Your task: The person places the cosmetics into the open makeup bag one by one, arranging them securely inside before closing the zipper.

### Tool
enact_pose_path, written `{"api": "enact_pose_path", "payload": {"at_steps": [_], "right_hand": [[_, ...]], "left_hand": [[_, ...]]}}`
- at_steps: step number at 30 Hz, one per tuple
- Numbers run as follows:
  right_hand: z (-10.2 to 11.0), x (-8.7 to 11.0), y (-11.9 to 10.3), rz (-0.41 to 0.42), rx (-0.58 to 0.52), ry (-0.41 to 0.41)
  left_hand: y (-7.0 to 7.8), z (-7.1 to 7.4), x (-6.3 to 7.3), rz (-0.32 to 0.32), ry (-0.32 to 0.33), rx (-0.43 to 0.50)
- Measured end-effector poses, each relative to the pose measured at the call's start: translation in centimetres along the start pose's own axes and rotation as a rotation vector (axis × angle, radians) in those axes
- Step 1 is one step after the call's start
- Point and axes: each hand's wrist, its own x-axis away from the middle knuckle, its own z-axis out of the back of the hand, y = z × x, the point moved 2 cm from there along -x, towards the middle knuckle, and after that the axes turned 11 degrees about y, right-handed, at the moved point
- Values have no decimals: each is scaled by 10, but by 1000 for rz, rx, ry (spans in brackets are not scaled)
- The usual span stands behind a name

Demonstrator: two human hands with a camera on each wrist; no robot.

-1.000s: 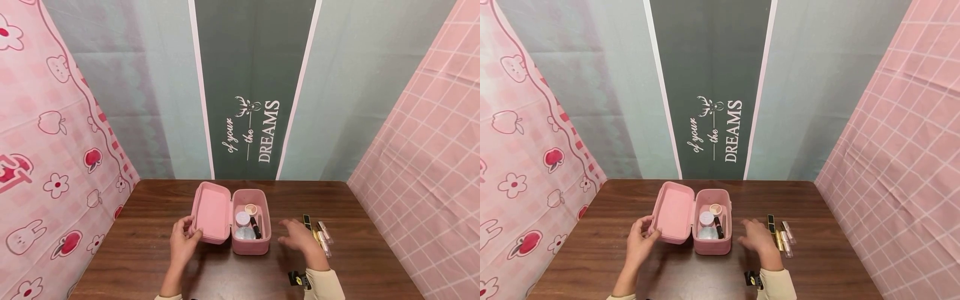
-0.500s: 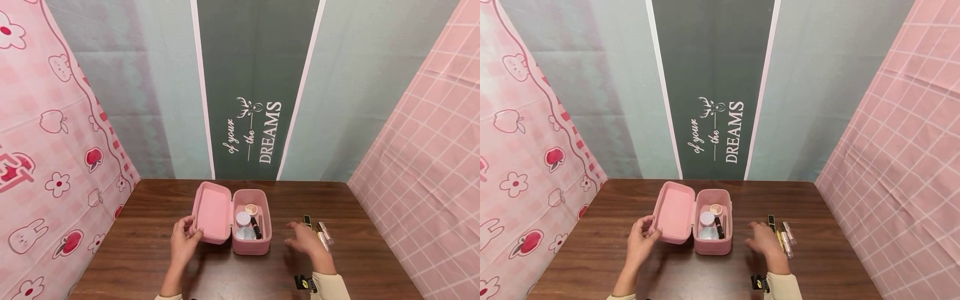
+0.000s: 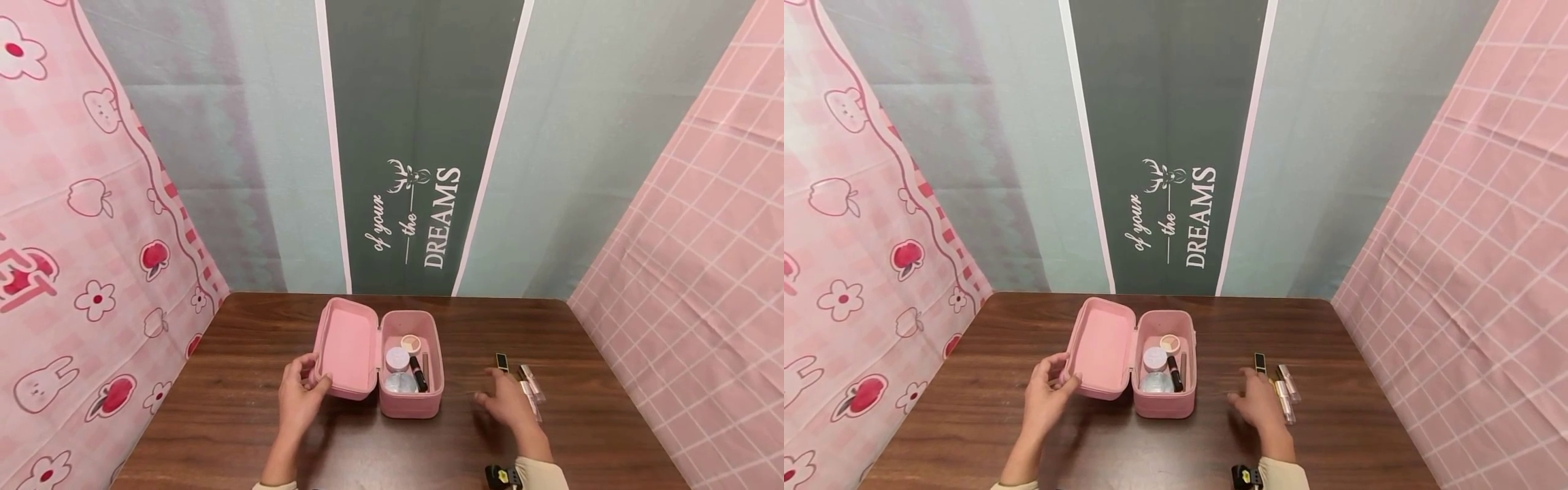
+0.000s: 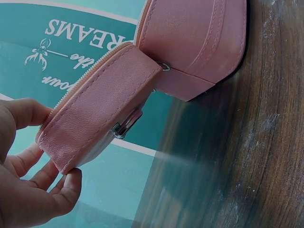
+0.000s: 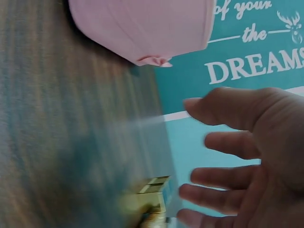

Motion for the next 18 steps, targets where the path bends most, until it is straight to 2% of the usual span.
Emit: {"api": "enact_pose_path", "payload": {"at_steps": [4, 12, 18], "right_hand": [[-6, 0, 7, -63, -81, 82], [-16, -5, 20, -193, -240, 307], [-18, -4, 25, -300, -282, 356]], "left_hand": [[0, 0, 0, 2, -2, 1], [-1, -1, 0, 6, -2, -4], [-2, -1, 0, 4, -3, -2]]}}
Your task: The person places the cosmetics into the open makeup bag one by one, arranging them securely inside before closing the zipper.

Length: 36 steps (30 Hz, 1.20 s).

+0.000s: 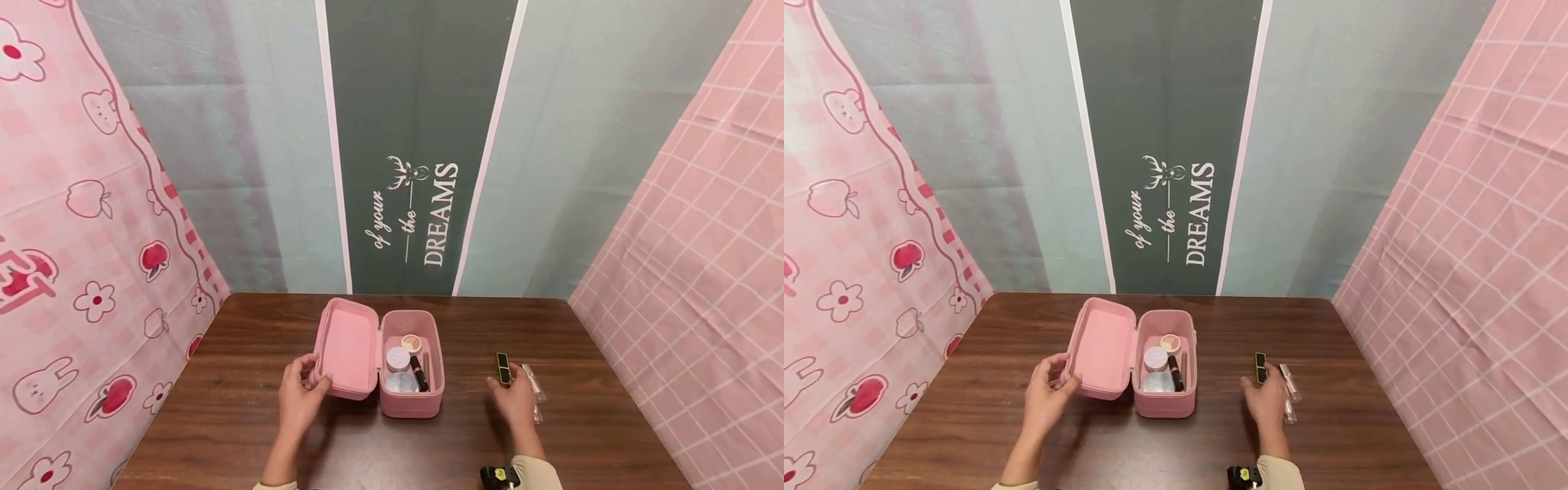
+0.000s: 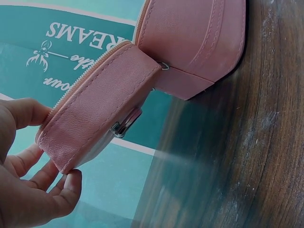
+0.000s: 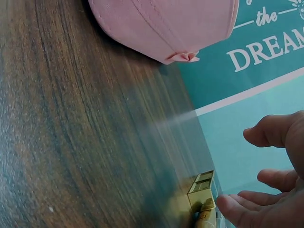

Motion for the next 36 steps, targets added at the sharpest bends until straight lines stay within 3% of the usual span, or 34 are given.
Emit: {"api": "enact_pose_path", "payload": {"at_steps": [9, 22, 30, 36], "right_hand": [[0, -3, 6, -3, 30, -7], [-12, -23, 15, -5, 180, -42], [-18, -34, 15, 15, 323, -125], [-20, -40, 13, -50, 367, -177]], "left_hand": [[1, -1, 0, 2, -2, -7], [0, -1, 0, 12, -8, -9], [0, -1, 0, 15, -10, -7], [1, 0, -1, 27, -19, -7]]}}
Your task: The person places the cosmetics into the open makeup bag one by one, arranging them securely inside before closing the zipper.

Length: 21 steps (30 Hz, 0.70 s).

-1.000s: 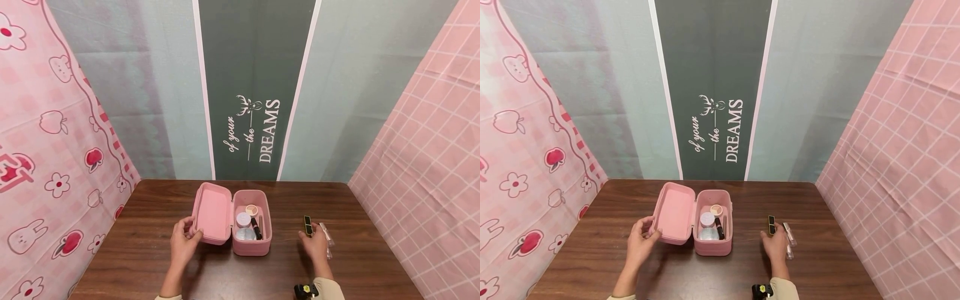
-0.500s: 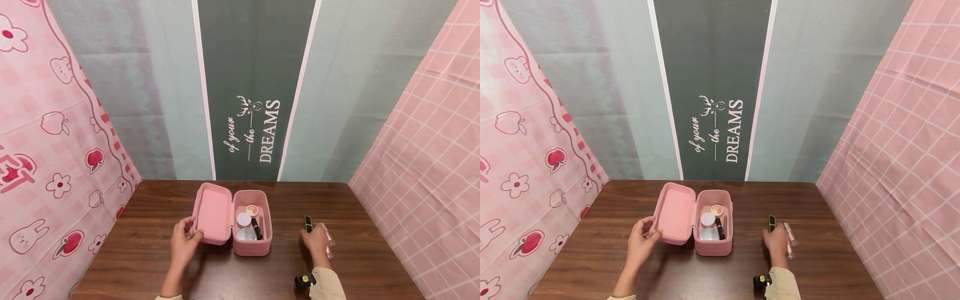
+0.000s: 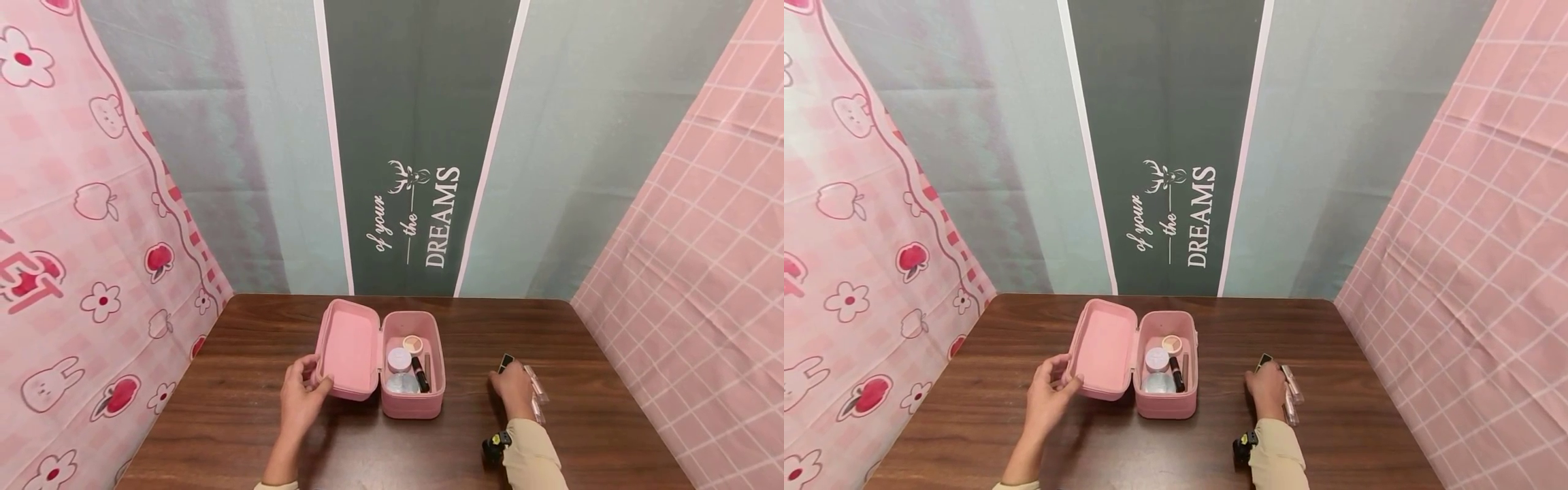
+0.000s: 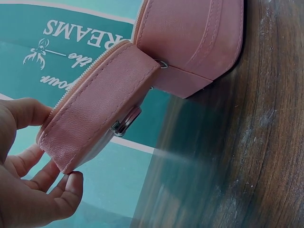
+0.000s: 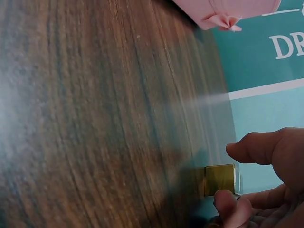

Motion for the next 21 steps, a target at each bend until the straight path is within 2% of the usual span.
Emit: {"api": "enact_pose_path", "payload": {"at_steps": [6, 21], "right_hand": [[-1, -3, 0, -29, 49, -34], [3, -1, -1, -7, 11, 40]], "left_hand": [[0, 1, 0, 12, -6, 7], [-1, -1, -1, 14, -2, 13]]}}
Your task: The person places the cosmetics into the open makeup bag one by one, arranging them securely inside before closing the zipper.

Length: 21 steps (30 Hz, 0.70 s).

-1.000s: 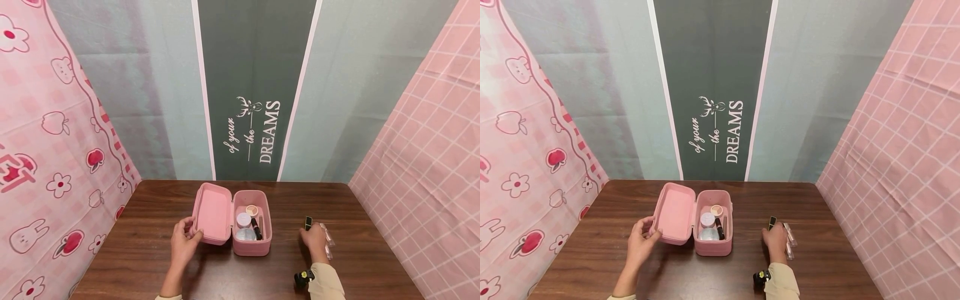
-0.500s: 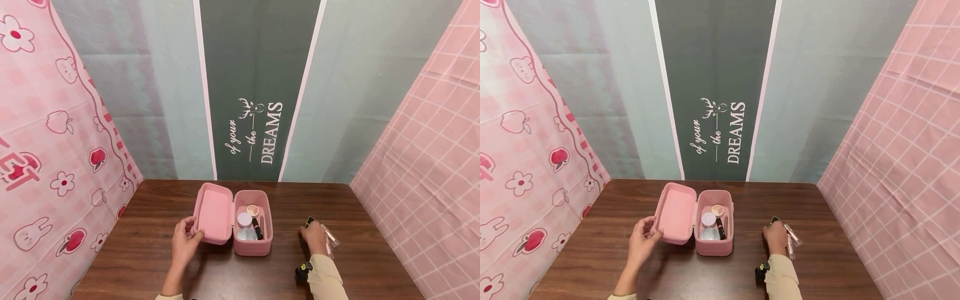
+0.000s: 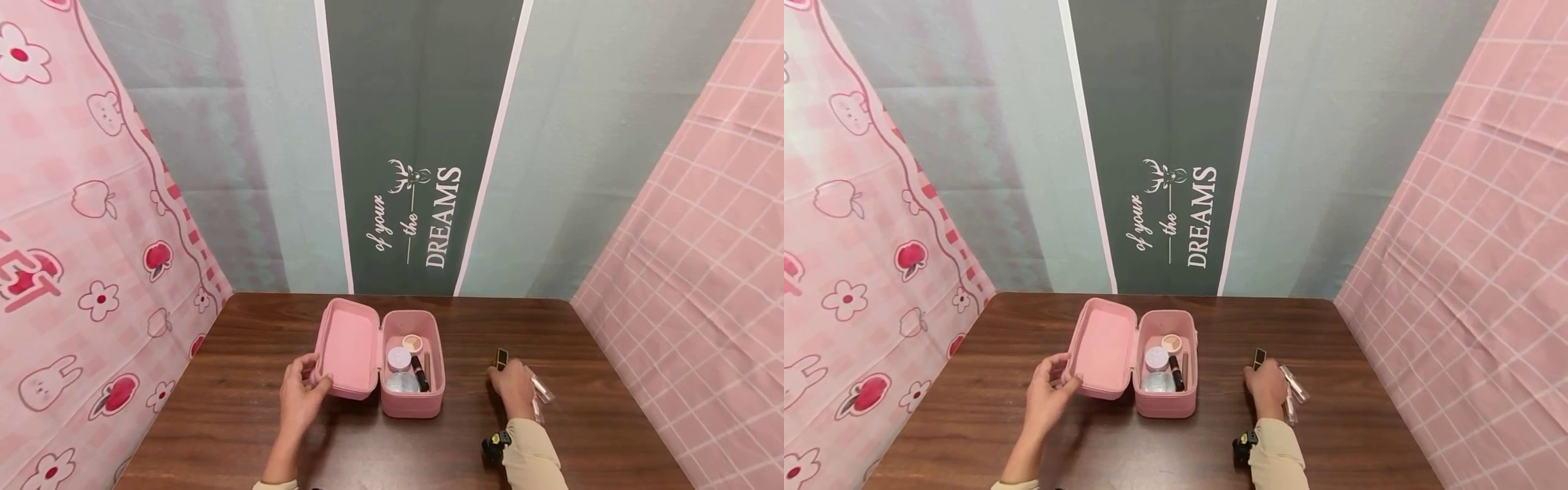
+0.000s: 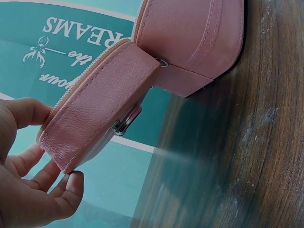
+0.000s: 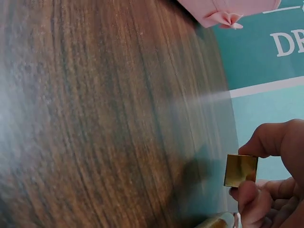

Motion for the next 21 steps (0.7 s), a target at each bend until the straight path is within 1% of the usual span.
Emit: {"api": "enact_pose_path", "payload": {"at_steps": [2, 7, 12, 15, 18, 21], "right_hand": [[2, 4, -1, -8, -3, -13], [10, 15, -5, -30, -16, -87], [18, 20, -10, 15, -15, -111], [24, 24, -16, 43, -48, -130], [28, 27, -20, 49, -88, -148], [30, 27, -22, 49, -109, -142]], "left_hand": [[0, 0, 0, -3, -2, -1], [0, 2, 0, 1, -3, -3], [0, 2, 0, -2, -4, -10], [-1, 2, 1, -2, -4, -7], [-2, 3, 1, -6, -5, -7], [-3, 3, 1, -14, -6, -7]]}}
